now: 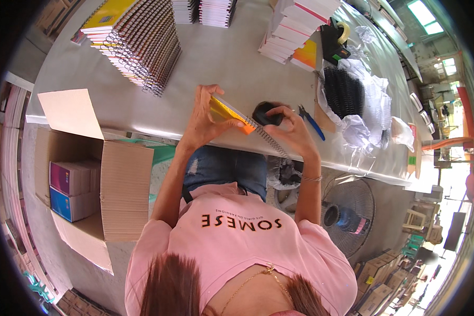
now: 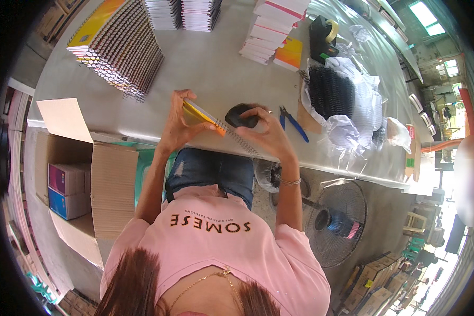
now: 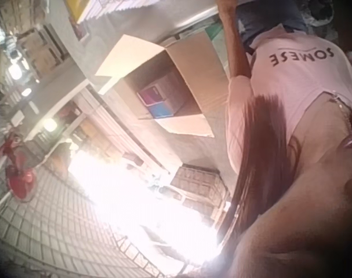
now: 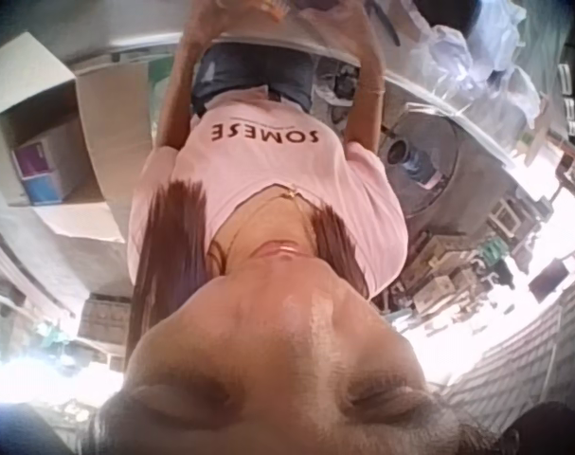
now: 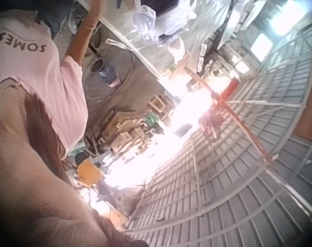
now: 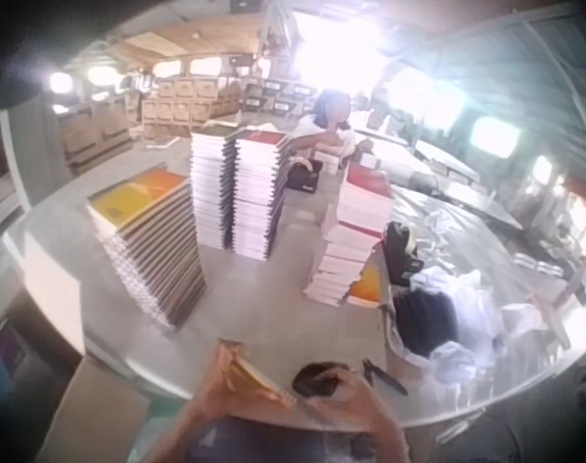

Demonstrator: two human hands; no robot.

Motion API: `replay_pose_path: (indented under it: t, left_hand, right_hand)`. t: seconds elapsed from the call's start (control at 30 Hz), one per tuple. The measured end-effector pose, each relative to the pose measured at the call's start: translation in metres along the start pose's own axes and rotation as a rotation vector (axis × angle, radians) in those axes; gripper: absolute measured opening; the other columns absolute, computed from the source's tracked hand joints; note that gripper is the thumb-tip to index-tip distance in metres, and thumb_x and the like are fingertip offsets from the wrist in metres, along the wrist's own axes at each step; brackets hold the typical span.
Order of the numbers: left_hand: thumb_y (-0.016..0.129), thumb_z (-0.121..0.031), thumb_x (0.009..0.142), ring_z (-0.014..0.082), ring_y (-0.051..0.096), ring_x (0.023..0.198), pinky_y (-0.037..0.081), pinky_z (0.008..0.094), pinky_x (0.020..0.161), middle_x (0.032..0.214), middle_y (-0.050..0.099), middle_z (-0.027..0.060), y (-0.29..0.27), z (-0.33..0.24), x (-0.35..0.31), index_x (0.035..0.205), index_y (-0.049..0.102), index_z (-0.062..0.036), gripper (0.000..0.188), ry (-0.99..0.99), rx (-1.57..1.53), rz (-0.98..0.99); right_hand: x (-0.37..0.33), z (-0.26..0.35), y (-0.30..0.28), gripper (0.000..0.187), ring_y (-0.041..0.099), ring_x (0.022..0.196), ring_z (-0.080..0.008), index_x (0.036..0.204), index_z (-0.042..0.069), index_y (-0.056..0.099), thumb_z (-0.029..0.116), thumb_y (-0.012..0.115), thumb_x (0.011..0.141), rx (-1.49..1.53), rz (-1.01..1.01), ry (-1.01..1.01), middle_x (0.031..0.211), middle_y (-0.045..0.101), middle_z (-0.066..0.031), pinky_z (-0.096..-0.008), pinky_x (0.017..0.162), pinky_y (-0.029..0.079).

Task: The person crimps the ends of notebook spiral coils using a blue handheld tool. The person picks up a notebook from a stack, uses the tool to crimp both ends of the wire spiral, and places the finished notebook onto a separate stack.

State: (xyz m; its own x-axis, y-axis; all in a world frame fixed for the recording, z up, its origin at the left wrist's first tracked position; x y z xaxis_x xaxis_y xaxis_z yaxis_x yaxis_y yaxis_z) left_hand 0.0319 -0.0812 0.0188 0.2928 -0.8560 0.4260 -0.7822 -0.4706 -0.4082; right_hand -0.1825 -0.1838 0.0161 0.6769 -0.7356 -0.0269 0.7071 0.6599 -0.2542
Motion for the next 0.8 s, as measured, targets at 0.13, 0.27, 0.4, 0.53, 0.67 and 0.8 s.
replay_pose_path:
  t: [0.13, 0.27, 0.4, 0.53, 0.67, 0.8]
  left_hand:
    - [0.094, -0.024, 0.057, 0.0254, 0.047, 0.109, 0.041, 0.0363, 0.094, 0.116, 0.045, 0.0106, 0.005, 0.003, -0.001, 0.122, 0.039, -0.0056, 0.087, -0.009, -0.06, 0.023]
    - [0.095, -0.025, 0.056, 0.0267, 0.047, 0.113, 0.041, 0.0372, 0.097, 0.12, 0.045, 0.0113, 0.007, 0.008, -0.004, 0.126, 0.039, -0.0042, 0.091, -0.057, -0.108, 0.041]
    - [0.096, -0.022, 0.056, 0.0236, 0.046, 0.109, 0.04, 0.0357, 0.096, 0.117, 0.043, 0.0103, 0.009, 0.009, -0.004, 0.132, 0.032, -0.0049, 0.1, 0.005, -0.129, 0.004]
    - [0.096, -0.023, 0.056, 0.023, 0.046, 0.104, 0.04, 0.0345, 0.095, 0.117, 0.041, 0.0102, 0.014, 0.013, -0.003, 0.135, 0.029, -0.0045, 0.105, -0.075, -0.22, 0.039]
    - [0.095, -0.021, 0.058, 0.0192, 0.044, 0.096, 0.04, 0.0317, 0.089, 0.105, 0.041, 0.0064, 0.01, 0.006, -0.001, 0.137, 0.026, -0.0041, 0.106, -0.05, -0.185, 0.034]
    - [0.094, -0.019, 0.058, 0.0161, 0.042, 0.089, 0.039, 0.0301, 0.083, 0.095, 0.039, 0.003, 0.012, 0.01, -0.001, 0.138, 0.026, -0.0043, 0.106, -0.062, -0.24, 0.034]
  right_hand:
    - [-0.006, -0.008, -0.007, 0.041, 0.051, 0.119, -0.0192, 0.104, 0.005, 0.066, 0.029, 0.082, 0.075, 0.535, 0.176, -0.022, 0.13, 0.056, -0.0109, -0.0319, 0.101, 0.039]
    - [0.001, 0.027, 0.001, 0.036, 0.054, 0.115, -0.0183, 0.102, 0.005, 0.067, 0.025, 0.082, 0.076, -0.273, 0.184, 0.007, 0.118, 0.063, -0.0062, -0.0306, 0.103, 0.037]
    - [-0.004, 0.032, -0.006, 0.035, 0.056, 0.11, -0.0187, 0.101, 0.004, 0.068, 0.024, 0.082, 0.075, 0.071, 0.156, 0.048, 0.111, 0.065, -0.0072, -0.0322, 0.1, 0.039]
    - [-0.002, 0.04, -0.002, 0.036, 0.055, 0.111, -0.0209, 0.1, 0.003, 0.068, 0.026, 0.081, 0.076, -0.223, 0.171, -0.041, 0.113, 0.065, -0.0105, -0.0332, 0.098, 0.04]
    - [-0.006, 0.034, -0.012, 0.038, 0.053, 0.116, -0.0233, 0.1, 0.003, 0.067, 0.032, 0.08, 0.078, -0.072, 0.056, 0.002, 0.115, 0.065, -0.013, -0.0362, 0.099, 0.04]
    - [-0.006, 0.036, 0.005, 0.042, 0.056, 0.106, -0.0167, 0.104, 0.003, 0.067, 0.035, 0.079, 0.079, 0.004, 0.197, 0.009, 0.11, 0.063, -0.0077, -0.0348, 0.094, 0.043]
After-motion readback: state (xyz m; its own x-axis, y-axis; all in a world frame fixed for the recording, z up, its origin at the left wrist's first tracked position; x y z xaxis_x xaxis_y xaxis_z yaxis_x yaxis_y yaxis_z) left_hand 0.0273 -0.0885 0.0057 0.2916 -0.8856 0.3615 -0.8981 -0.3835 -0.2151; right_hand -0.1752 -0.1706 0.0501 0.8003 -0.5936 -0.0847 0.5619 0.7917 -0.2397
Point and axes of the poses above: each hand's wrist, its own x-axis towards the middle knuckle, its own y-axis out of the palm, z = x × y, the point moved 6 cm from there along x, towards the middle knuckle
